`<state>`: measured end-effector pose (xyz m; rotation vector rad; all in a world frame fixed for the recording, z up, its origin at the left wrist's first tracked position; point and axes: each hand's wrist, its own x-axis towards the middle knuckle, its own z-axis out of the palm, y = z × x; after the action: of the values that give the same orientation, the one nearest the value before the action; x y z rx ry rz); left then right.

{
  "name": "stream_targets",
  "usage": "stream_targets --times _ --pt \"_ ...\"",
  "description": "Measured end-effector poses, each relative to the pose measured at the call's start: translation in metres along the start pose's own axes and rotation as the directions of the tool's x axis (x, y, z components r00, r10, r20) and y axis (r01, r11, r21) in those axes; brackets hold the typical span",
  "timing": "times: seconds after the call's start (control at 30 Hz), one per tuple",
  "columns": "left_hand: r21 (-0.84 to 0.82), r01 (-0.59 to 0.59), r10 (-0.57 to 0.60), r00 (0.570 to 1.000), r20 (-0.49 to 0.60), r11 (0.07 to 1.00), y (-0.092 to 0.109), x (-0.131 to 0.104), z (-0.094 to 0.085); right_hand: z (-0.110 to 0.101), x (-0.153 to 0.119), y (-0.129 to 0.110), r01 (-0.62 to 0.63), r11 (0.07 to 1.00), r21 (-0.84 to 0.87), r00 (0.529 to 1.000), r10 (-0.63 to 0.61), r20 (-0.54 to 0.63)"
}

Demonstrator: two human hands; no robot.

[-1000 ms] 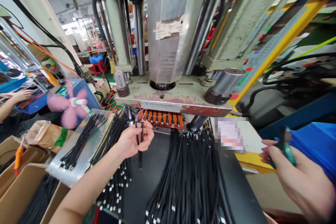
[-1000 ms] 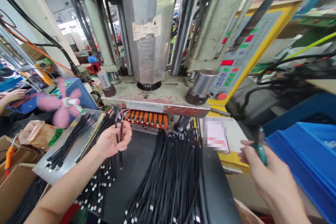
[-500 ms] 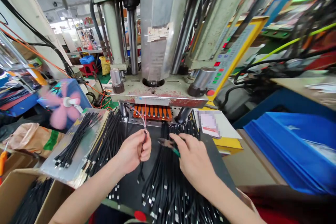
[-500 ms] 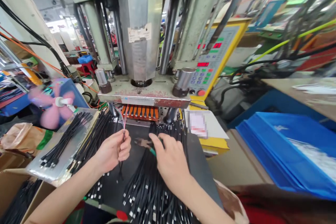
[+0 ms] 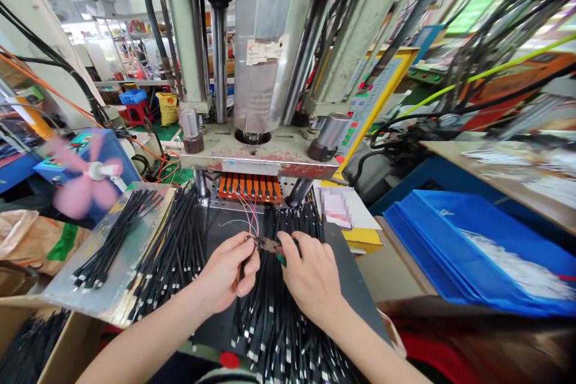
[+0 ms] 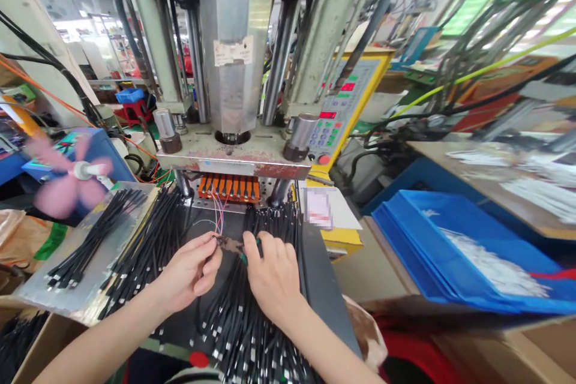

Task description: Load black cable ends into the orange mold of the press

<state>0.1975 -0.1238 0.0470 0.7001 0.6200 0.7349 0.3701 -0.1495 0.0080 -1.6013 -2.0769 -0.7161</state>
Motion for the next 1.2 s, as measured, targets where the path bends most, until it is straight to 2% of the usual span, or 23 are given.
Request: stream_targets --times 0.17,0.27,0.37,0.47,0.57,0.7,0.77,0.83,0.9,0.97,1.03,1.1,1.2 --pt "0.063 0.023 -0.018 0.997 -0.075 0.998 -0.001 0.001 -0.002 0.007 0.0 0.004 0.029 0.992 0.122 0.998 -0.035 0.048" --pt "0.265 -0.078 0.117 0.984 -0.136 0.961 -0.002 0.004 -0.008 0.009 0.001 0.005 -0.018 0.989 0.146 0.999 0.014 0.03" --pt "0.594 -0.166 0.3 0.945 -0.133 0.787 -0.003 0.007 -0.017 0.006 0.004 0.002 -0.066 0.996 0.051 0.997 0.065 0.029" --pt "0.796 -0.159 0.369 0.926 -0.086 0.584 -0.004 0.009 -0.023 -0.001 0.009 -0.003 -0.064 0.996 -0.066 0.996 0.068 0.065" --pt "0.882 -0.165 0.404 0.914 -0.03 0.44 -0.003 0.01 -0.021 -0.005 0.013 -0.008 -0.053 0.988 -0.143 0.994 0.066 0.091" --pt "0.931 -0.245 0.542 0.838 0.063 0.27 -0.002 0.013 -0.018 -0.007 0.02 -0.011 -0.041 0.984 -0.174 0.982 0.071 0.173" --pt "0.938 -0.253 0.571 0.817 0.075 0.238 -0.002 0.015 -0.02 -0.006 0.021 -0.011 -0.02 0.989 -0.145 0.968 0.055 0.245" --pt "0.939 -0.247 0.564 0.823 0.073 0.239 -0.002 0.017 -0.025 -0.003 0.021 -0.01 -0.005 0.995 -0.1 0.947 0.037 0.32" --pt "0.932 -0.225 0.529 0.848 0.043 0.284 -0.003 0.019 -0.03 0.001 0.019 -0.008 -0.009 0.998 -0.061 0.932 0.031 0.362" --pt "0.893 -0.171 0.451 0.892 -0.039 0.415 -0.004 0.02 -0.033 0.006 0.016 -0.007 -0.024 0.998 -0.05 0.932 0.04 0.36" --pt "0.792 -0.107 0.343 0.93 -0.134 0.601 -0.005 0.021 -0.034 0.01 0.012 -0.007 -0.04 0.998 -0.054 0.946 0.055 0.32" --pt "0.656 -0.078 0.264 0.945 -0.191 0.751 -0.006 0.021 -0.031 0.012 0.009 -0.007 -0.061 0.996 -0.059 0.962 0.074 0.262" --pt "0.515 -0.089 0.225 0.952 -0.208 0.853 -0.006 0.022 -0.027 0.014 0.007 -0.01 -0.079 0.995 -0.068 0.975 0.092 0.202"
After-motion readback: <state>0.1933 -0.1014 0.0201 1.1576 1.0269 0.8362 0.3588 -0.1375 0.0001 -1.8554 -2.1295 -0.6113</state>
